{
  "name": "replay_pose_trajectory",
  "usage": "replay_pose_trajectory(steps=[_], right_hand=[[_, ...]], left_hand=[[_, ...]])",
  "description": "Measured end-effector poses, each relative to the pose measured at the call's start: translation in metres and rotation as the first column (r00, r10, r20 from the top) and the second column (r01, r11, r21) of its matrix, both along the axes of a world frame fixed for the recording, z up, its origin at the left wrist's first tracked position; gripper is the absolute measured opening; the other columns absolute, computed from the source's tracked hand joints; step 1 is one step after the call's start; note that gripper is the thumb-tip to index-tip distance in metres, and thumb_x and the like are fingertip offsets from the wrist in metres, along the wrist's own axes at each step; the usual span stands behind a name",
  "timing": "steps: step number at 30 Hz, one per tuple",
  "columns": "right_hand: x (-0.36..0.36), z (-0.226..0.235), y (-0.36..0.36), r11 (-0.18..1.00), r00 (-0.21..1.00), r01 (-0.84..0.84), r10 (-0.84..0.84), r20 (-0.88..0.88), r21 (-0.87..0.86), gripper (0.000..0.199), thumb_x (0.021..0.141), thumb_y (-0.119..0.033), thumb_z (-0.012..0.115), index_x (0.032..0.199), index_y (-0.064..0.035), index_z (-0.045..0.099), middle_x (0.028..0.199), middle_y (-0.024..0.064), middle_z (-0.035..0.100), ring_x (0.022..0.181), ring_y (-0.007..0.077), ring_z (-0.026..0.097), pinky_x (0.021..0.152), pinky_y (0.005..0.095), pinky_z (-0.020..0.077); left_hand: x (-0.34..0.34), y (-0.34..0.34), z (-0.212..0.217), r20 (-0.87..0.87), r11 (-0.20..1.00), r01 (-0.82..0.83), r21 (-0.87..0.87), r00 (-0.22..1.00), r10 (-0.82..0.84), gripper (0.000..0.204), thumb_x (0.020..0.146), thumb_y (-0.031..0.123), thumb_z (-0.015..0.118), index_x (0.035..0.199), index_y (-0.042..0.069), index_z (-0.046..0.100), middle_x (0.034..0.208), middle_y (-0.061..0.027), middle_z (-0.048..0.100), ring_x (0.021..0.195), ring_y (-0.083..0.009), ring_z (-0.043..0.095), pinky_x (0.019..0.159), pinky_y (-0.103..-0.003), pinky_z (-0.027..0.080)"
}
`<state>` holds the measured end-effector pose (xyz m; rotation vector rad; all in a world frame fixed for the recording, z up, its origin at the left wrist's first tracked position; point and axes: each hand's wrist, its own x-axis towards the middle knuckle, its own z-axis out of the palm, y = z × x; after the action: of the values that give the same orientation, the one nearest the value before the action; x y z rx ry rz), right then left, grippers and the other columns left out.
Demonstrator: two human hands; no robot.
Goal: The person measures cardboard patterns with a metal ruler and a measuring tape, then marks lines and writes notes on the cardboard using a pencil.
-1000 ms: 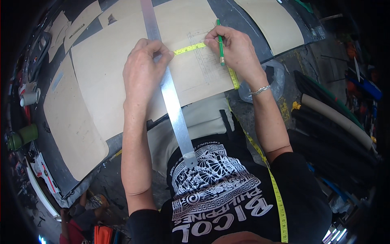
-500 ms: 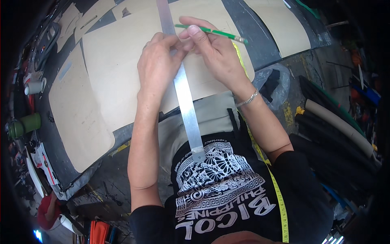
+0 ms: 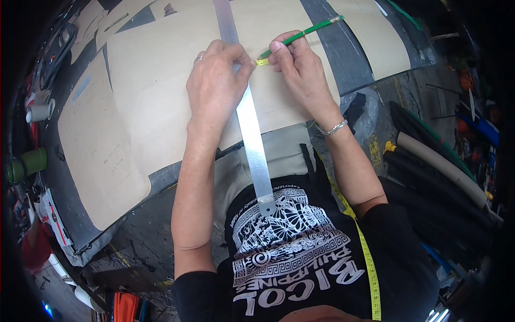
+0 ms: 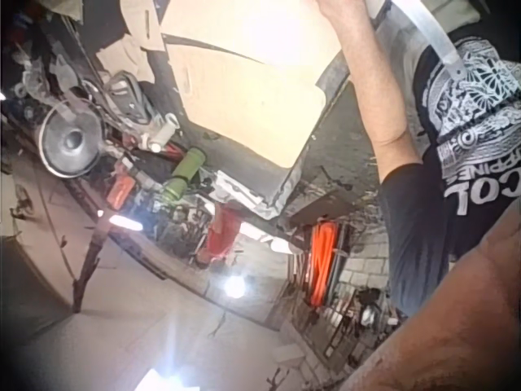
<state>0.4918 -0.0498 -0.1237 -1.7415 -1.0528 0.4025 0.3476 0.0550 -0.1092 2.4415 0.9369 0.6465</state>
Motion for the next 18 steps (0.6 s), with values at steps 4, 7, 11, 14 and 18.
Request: replay_pose_trajectory(steps=[4,7,11,14,18], right_hand=[[-0.0001,0.0018,-0.0004,1.0,0.999,0.0,0.0,0.046,-0.018,0.024,0.11,-0.026,0.055,0.114,-0.002,0.058,0.088,0.0175,0.074,0.085,0.0361,0.075,0.078,0.044,0.0558],[-0.0018,0.0024,-0.0013,1.0,0.999,0.0,-0.001,0.043,0.006,0.023,0.11,-0.025,0.056,0.114,-0.0022,0.059,0.087,0.0173,0.074,0.084,0.0351,0.075,0.077,0.0431,0.0559],[-0.0011,0.0018,-0.0019,1.0,0.999,-0.005,0.005,0.05,0.013,0.023,0.11,-0.025,0.056,0.113,-0.002,0.059,0.087,0.017,0.074,0.084,0.0348,0.075,0.076,0.0426,0.0558],[-0.0012,0.0009,-0.0021,1.0,0.998,-0.001,0.002,0.058,-0.005,0.024,0.111,-0.025,0.056,0.113,-0.0019,0.059,0.087,0.0168,0.074,0.083,0.0347,0.075,0.076,0.0426,0.0558],[-0.0009,-0.0018,-0.0025,1.0,0.994,-0.006,0.005,0.113,0.006,0.024,0.109,-0.025,0.059,0.113,-0.0018,0.06,0.083,0.0159,0.072,0.075,0.0324,0.073,0.071,0.0415,0.0547]], left_hand=[[0.0004,-0.0001,0.0024,-0.022,1.0,-0.008,-0.024,1.0,0.008,0.019,0.091,0.026,0.077,0.093,0.007,0.075,0.095,-0.0078,0.067,0.091,-0.0268,0.068,0.082,-0.04,0.053],[-0.0005,0.0002,0.0016,-0.017,1.0,-0.006,-0.027,1.0,0.005,0.019,0.091,0.026,0.077,0.093,0.007,0.075,0.095,-0.008,0.067,0.091,-0.0269,0.068,0.082,-0.04,0.053],[-0.0011,-0.0003,-0.0002,-0.005,1.0,0.002,0.0,1.0,-0.002,0.019,0.091,0.026,0.077,0.093,0.007,0.075,0.094,-0.0085,0.067,0.09,-0.0268,0.068,0.082,-0.04,0.053],[-0.001,-0.0012,0.0009,0.002,1.0,-0.001,-0.021,1.0,0.001,0.015,0.09,0.023,0.078,0.092,0.009,0.076,0.098,-0.0078,0.068,0.093,-0.0285,0.068,0.083,-0.042,0.054],[-0.0009,-0.0021,0.0021,0.008,0.999,-0.003,-0.052,1.0,0.004,0.01,0.089,0.021,0.079,0.091,0.011,0.077,0.102,-0.0072,0.069,0.097,-0.0304,0.066,0.084,-0.043,0.055]])
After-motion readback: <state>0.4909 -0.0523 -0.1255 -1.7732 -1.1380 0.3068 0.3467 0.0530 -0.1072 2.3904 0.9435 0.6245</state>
